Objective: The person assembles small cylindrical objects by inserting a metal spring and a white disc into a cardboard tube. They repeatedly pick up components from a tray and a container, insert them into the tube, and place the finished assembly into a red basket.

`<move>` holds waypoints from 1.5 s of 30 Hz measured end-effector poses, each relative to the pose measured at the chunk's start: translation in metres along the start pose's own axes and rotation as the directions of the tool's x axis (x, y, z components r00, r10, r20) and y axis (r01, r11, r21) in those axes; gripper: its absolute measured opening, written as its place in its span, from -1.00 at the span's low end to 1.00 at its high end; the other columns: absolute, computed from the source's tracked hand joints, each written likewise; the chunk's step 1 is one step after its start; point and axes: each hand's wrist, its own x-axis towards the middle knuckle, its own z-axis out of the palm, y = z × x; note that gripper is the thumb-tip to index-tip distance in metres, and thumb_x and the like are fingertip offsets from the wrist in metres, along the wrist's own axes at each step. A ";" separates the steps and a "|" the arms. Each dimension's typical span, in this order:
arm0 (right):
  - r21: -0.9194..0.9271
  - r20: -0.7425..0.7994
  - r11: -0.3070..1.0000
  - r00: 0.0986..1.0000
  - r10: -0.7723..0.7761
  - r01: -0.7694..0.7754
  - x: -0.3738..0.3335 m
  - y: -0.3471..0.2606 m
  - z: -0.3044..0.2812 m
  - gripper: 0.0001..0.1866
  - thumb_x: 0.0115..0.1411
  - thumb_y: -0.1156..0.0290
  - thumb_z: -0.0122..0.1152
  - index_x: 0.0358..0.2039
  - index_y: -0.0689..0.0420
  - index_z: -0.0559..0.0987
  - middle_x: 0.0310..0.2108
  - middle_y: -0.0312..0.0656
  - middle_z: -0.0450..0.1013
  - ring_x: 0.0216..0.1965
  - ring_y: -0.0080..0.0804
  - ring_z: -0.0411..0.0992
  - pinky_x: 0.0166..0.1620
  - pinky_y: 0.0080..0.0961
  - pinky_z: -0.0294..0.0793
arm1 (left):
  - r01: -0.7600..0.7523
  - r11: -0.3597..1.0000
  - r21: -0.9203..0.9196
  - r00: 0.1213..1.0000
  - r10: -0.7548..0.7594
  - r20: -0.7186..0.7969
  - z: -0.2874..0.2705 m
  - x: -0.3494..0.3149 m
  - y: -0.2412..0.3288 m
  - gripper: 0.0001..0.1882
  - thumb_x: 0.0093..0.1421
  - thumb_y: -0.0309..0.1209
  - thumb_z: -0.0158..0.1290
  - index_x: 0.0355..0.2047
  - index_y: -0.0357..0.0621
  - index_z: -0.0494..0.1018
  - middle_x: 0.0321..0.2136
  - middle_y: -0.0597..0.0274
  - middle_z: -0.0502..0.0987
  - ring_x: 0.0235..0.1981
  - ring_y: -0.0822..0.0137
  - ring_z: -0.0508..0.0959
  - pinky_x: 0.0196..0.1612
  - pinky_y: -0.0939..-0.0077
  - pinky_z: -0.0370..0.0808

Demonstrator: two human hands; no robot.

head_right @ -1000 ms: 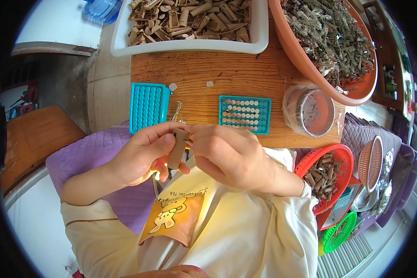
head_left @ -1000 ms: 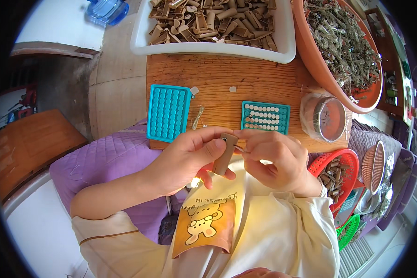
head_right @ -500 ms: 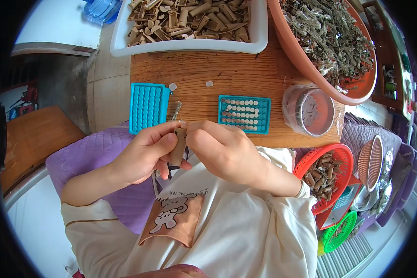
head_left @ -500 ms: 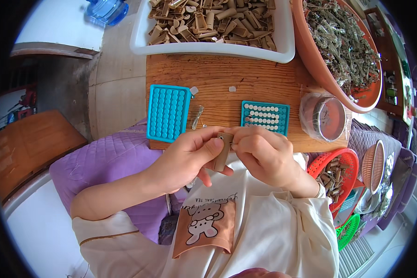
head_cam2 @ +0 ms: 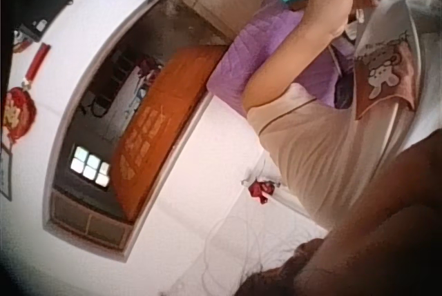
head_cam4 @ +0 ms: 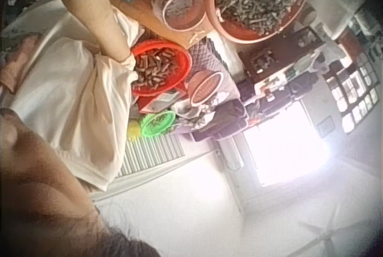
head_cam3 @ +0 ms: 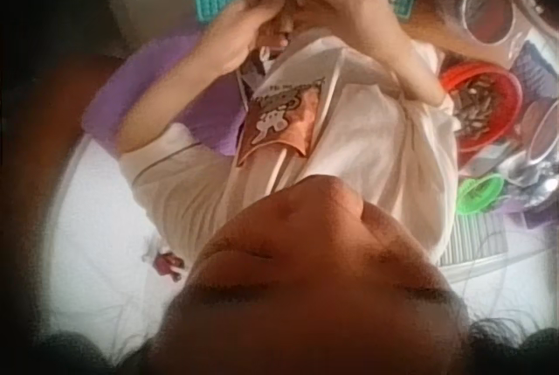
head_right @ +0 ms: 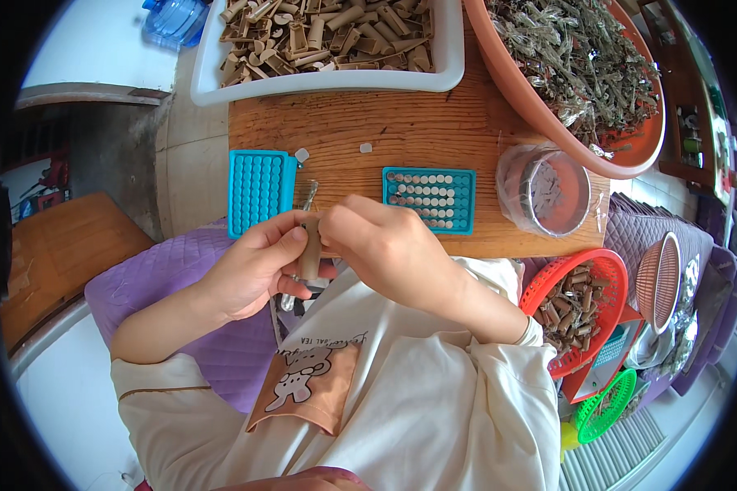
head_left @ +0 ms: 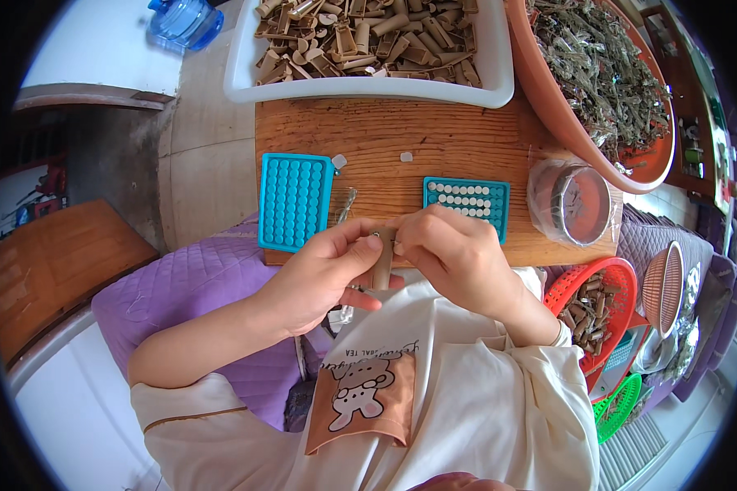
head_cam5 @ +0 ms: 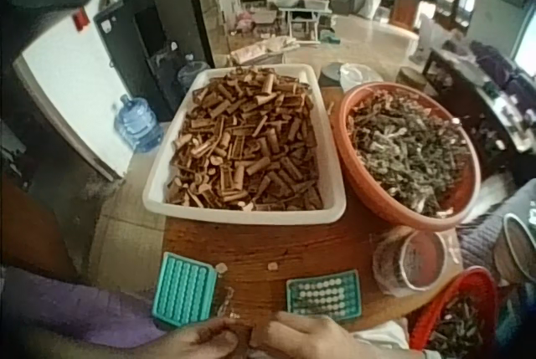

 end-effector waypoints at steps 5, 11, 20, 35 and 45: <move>0.141 -0.239 0.990 0.971 0.013 0.021 0.006 0.008 0.014 -0.79 -0.11 0.43 0.21 -0.56 0.21 0.36 -0.61 -0.18 0.31 -0.60 -0.21 0.35 -0.57 -0.43 0.33 | -0.150 0.988 -0.026 0.988 0.149 -0.026 -0.008 0.001 -0.001 -0.67 0.20 -0.24 -0.21 -0.08 -0.13 0.19 -0.28 0.25 0.40 -0.31 0.51 0.44 -0.43 0.71 0.45; -0.165 -0.055 0.985 0.997 -0.054 0.044 0.007 -0.003 0.010 -0.55 -0.08 0.00 0.12 -0.71 0.16 0.33 -0.77 -0.22 0.23 -0.74 -0.23 0.26 -0.67 -0.41 0.22 | -0.204 0.970 -0.132 0.972 0.185 -0.143 -0.001 0.000 0.005 -0.69 0.14 -0.26 -0.09 -0.15 -0.10 0.21 -0.37 0.36 0.39 -0.41 0.61 0.40 -0.52 0.80 0.33; -0.258 -0.081 0.953 0.980 -0.184 0.158 -0.012 0.012 -0.005 -0.67 -0.05 0.15 0.05 -0.71 0.15 0.34 -0.78 -0.23 0.18 -0.77 -0.30 0.18 -0.67 -0.42 0.16 | -0.205 0.975 0.086 0.978 0.206 -0.004 -0.001 -0.003 -0.001 -0.70 0.08 -0.28 0.02 -0.24 -0.10 0.23 -0.38 0.40 0.39 -0.39 0.62 0.35 -0.43 0.75 0.28; -0.680 -0.340 -0.032 0.277 0.899 -0.733 -0.271 0.007 -0.202 -0.80 -0.04 0.46 -0.03 -0.38 0.17 0.49 -0.48 0.04 0.40 -0.45 -0.06 0.37 -0.33 -0.34 0.36 | 0.038 0.993 0.111 0.999 -0.037 -0.007 -0.012 0.008 -0.001 -0.86 0.15 -0.33 -0.14 -0.27 0.00 0.28 -0.30 0.40 0.37 -0.36 0.60 0.35 -0.35 0.75 0.32; -0.461 -0.040 0.859 0.972 0.231 -0.223 -0.002 0.004 -0.110 -0.77 -0.07 0.53 0.07 -0.31 0.19 0.46 -0.45 -0.09 0.40 -0.45 -0.14 0.37 -0.36 -0.41 0.36 | 0.039 0.989 0.144 0.999 -0.035 -0.029 -0.011 0.010 -0.001 -0.87 0.14 -0.37 -0.13 -0.28 -0.02 0.28 -0.32 0.40 0.38 -0.38 0.63 0.36 -0.35 0.76 0.31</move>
